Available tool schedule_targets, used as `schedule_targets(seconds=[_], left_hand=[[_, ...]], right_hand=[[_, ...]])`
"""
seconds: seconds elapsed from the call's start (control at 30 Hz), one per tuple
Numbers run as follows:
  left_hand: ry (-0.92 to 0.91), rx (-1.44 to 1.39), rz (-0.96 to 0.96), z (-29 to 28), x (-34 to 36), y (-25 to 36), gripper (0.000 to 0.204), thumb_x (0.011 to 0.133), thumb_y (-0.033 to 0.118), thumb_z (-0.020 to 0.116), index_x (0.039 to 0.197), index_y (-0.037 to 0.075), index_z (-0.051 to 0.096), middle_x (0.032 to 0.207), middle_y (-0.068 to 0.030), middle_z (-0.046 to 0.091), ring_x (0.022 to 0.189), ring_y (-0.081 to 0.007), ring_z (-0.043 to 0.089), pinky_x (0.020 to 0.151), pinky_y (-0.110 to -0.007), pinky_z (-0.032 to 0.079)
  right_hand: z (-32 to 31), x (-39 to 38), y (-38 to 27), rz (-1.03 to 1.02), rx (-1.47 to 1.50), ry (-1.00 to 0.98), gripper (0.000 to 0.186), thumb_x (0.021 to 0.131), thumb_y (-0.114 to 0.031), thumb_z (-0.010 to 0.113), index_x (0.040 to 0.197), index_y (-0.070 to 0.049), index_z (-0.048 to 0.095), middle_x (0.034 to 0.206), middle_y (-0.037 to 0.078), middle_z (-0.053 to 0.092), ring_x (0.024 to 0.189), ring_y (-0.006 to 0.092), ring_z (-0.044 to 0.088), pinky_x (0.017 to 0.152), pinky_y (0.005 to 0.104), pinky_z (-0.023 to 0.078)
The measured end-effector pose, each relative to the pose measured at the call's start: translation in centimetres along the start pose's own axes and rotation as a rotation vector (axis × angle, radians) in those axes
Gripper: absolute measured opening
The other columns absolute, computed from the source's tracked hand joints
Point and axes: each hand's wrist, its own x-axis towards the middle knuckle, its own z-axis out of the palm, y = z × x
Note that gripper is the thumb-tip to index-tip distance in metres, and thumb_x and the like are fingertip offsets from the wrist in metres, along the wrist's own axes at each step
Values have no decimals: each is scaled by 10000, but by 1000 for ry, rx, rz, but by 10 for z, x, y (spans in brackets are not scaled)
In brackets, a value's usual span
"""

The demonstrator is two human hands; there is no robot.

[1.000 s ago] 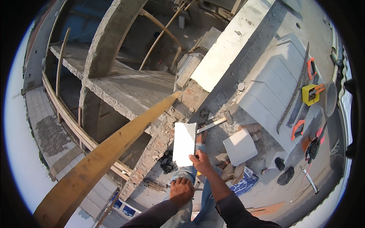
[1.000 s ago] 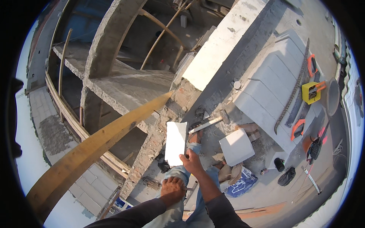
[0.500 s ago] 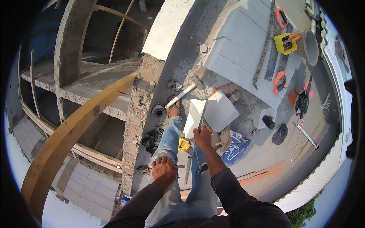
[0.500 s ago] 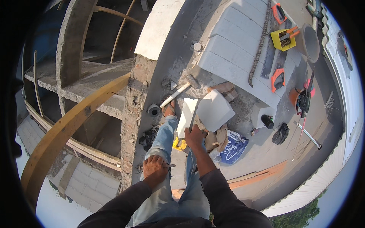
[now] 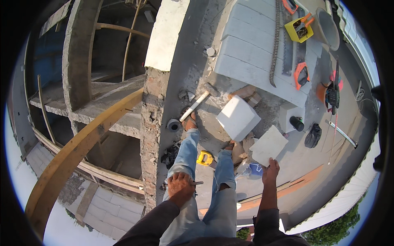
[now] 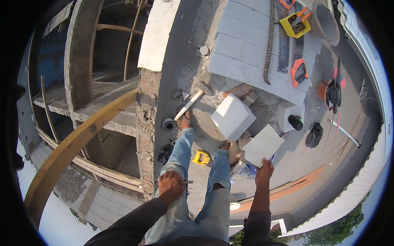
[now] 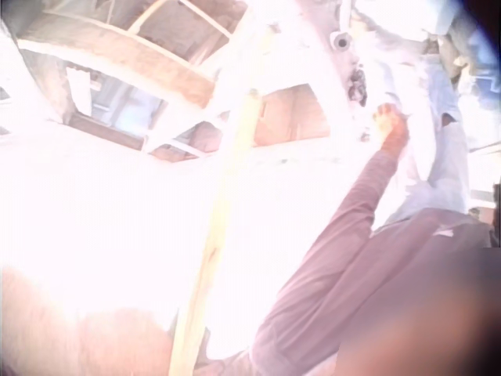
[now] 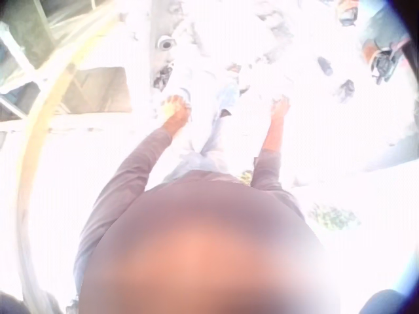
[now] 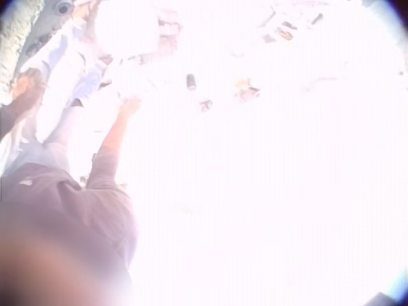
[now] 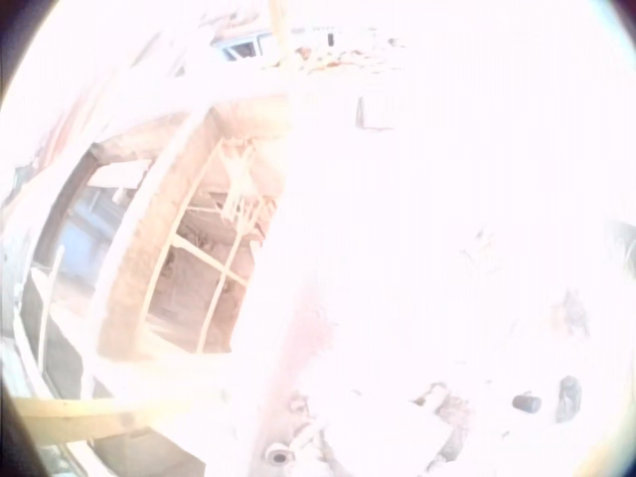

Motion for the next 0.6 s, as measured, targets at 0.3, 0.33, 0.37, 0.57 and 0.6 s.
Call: schedule_targets(seconds=[0.3, 0.33, 0.37, 0.57, 0.6], left_hand=[[-44, -31, 5, -12, 4, -8, 227, 929, 285, 653, 1038, 93, 705, 1124, -116, 684, 1143, -322, 609, 963, -525, 443], [-26, -36, 9, -14, 4, -9, 227, 929, 285, 654, 1041, 94, 703, 1125, -115, 682, 1143, -322, 608, 962, -526, 443], [-11, -38, 16, -15, 4, -12, 227, 930, 285, 654, 1045, 95, 700, 1125, -115, 680, 1142, -322, 608, 962, -528, 443], [-134, -50, -72, -22, 4, -30, 267, 961, 314, 637, 1105, 101, 705, 1231, -100, 675, 1260, -330, 578, 1040, -522, 431], [-141, -62, -92, -22, 5, -32, 273, 963, 321, 635, 1109, 102, 706, 1238, -98, 676, 1268, -331, 577, 1049, -521, 430]], right_hand=[[220, 17, 105, -219, -670, -463, 167, 911, -171, 650, 974, -21, 687, 850, 108, 733, 802, 270, 716, 774, 386, 562], [264, 22, 121, -204, -748, -510, 224, 911, -237, 686, 977, -23, 699, 894, 143, 752, 866, 299, 740, 788, 393, 567], [304, 31, 134, -218, -761, -540, 271, 900, -277, 711, 981, -18, 704, 923, 170, 755, 893, 328, 741, 811, 412, 568], [472, 96, 180, -100, -847, -229, 579, 835, -397, 793, 1152, 65, 647, 1111, 326, 710, 1044, 468, 710, 929, 506, 554], [480, 100, 182, -100, -818, -237, 640, 856, -403, 773, 1206, 105, 598, 1167, 372, 680, 1104, 493, 690, 945, 498, 555]])
